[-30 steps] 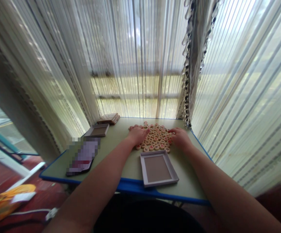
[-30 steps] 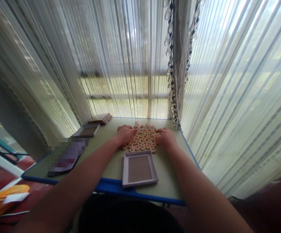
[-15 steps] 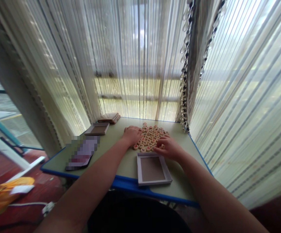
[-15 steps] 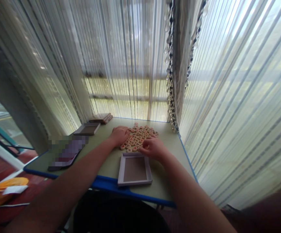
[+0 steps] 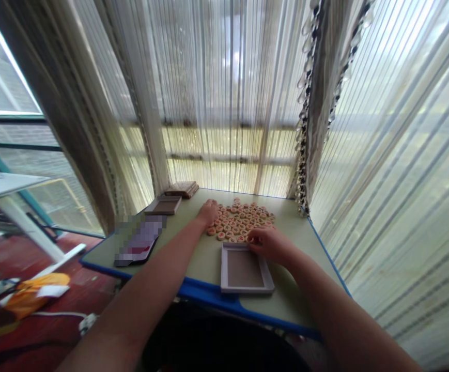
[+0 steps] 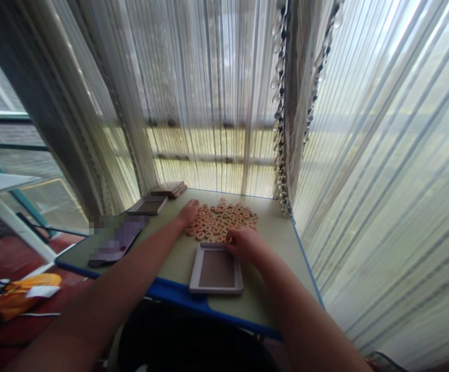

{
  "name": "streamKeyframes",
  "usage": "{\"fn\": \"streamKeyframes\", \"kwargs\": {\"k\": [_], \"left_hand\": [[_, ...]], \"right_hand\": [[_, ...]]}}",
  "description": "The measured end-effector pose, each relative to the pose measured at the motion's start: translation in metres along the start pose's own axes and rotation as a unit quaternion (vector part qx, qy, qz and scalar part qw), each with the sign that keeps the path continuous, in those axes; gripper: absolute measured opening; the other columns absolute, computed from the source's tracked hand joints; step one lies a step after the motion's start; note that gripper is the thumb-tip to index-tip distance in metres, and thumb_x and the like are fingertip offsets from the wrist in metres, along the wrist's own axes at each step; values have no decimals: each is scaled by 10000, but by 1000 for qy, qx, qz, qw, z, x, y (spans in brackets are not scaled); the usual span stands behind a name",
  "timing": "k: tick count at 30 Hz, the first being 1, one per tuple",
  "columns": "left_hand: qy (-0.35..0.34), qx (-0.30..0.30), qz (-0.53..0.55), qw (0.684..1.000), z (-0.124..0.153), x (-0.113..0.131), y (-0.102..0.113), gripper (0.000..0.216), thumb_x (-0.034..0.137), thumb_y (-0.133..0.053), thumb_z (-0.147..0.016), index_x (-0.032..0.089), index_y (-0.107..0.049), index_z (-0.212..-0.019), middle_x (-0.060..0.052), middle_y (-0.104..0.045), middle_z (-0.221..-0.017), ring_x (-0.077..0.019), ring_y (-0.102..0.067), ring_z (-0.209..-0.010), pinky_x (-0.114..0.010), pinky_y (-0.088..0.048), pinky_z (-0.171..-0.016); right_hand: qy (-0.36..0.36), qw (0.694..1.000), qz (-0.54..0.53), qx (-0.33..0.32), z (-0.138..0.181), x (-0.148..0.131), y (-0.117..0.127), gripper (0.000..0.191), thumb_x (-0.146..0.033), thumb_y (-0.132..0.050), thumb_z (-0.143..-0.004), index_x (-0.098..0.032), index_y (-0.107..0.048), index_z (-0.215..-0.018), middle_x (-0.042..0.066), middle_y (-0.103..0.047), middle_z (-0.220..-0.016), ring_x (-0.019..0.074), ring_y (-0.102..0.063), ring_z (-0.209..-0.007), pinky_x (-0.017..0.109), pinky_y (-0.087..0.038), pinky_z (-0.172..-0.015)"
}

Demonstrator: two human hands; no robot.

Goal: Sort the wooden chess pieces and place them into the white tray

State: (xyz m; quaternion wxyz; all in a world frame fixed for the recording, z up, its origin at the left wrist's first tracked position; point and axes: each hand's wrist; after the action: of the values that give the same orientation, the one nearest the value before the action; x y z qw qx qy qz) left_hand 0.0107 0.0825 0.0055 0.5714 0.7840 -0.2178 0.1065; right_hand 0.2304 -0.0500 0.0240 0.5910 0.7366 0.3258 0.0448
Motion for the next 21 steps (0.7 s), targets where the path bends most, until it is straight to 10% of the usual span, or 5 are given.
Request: {"fn": "streamKeyframes", "kwargs": {"k": [21], "left_hand": [[-26,14,45,999,8,-3,7,456,373,-214,-916,139,-600,-976,-116,-643,-1015,-190,-577,-968,-289,-405,-858]], "right_hand": [[-56,994,6,94,-3,14,13,207,-316,-521,-774,-179,-674,-797,61,-625,-800,157,-544,-729,263,-406,-684]]}}
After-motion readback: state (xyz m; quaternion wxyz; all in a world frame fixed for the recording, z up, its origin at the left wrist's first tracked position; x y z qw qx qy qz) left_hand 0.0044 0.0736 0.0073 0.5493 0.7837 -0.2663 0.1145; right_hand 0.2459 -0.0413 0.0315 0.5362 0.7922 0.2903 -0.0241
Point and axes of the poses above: each hand's wrist, its own z-axis away from the middle knuckle, its own y-axis out of the back of the hand, x = y × z
